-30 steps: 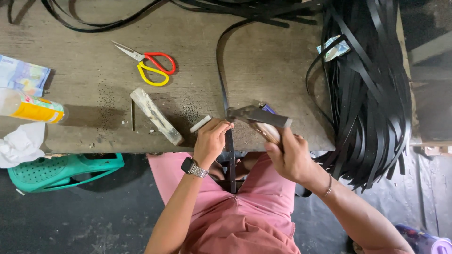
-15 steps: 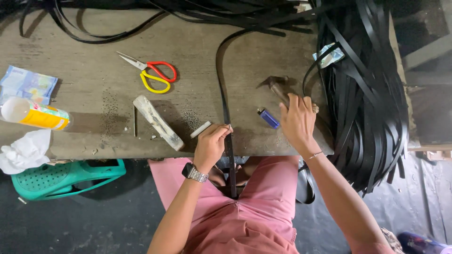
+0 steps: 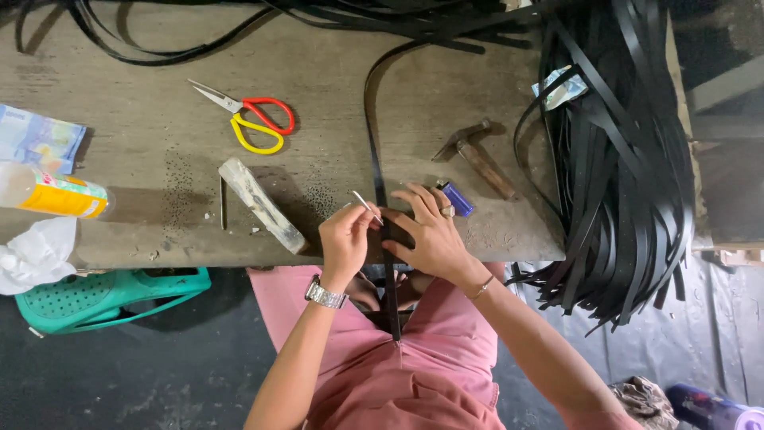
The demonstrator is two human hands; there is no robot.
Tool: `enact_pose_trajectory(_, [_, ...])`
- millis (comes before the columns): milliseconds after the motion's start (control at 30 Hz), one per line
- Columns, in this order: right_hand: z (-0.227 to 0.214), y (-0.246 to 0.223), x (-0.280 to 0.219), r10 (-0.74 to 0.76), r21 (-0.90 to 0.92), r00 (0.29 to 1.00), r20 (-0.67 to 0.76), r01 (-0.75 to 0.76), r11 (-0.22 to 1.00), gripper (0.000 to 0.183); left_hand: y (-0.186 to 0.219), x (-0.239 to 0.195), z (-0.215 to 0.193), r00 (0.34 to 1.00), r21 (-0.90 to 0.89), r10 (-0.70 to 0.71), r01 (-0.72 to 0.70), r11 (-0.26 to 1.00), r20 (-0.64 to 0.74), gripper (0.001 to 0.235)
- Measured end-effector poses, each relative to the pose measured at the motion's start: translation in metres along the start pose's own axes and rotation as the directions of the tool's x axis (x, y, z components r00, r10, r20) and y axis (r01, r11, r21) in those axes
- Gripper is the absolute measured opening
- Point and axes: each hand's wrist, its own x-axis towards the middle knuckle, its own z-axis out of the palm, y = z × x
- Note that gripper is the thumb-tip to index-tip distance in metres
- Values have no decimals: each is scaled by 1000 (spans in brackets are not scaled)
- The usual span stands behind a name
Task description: The person uses a hammer and a metal punch to create holes along a black leather strap. They repeatedly position the punch on the strap and strike it with the hammer, then reposition for the next hole.
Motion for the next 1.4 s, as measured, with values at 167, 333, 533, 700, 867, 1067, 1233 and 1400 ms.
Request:
enact_pose_trajectory(167, [-7, -9, -6, 37, 28, 999, 40, -38, 999, 55, 1, 3, -2, 997, -69, -46, 43, 997, -55, 21])
enact_pose_trajectory(333, [-6, -11, -12, 57, 30, 997, 42, -58, 998, 61, 2, 1, 0, 999, 103, 10, -7, 995, -31, 17])
enact_pose_trajectory(533, [-5, -9, -12, 74, 28, 995, 67, -76, 997, 70, 3, -1, 1, 1000, 117, 17, -19, 993, 18, 19])
enact_pose_trajectory(700, [-7, -10, -11, 79, 31, 995, 65, -82, 996, 71, -8, -6, 4, 998, 139, 49, -54, 989, 40, 17])
enact_pose_trajectory(867, [-9, -11, -10, 86, 29, 994, 72, -88, 996, 70, -12, -7, 5, 996, 147, 78, -83, 986, 40, 19])
enact_pose_trajectory(1067, [-7, -11, -11, 90, 24, 993, 77, -92, 995, 70, -14, -8, 5, 995, 153, 97, -102, 983, 39, 20])
enact_pose_trajectory(1233, [-5, -9, -13, 87, 27, 994, 70, -89, 996, 69, -16, -9, 6, 987, 170, 151, -158, 973, 53, 22])
enact_pose_trajectory(1400, [-10, -9, -10, 45, 138, 996, -75, -35, 990, 60, -10, -9, 6, 974, 194, 198, -217, 957, 109, 22])
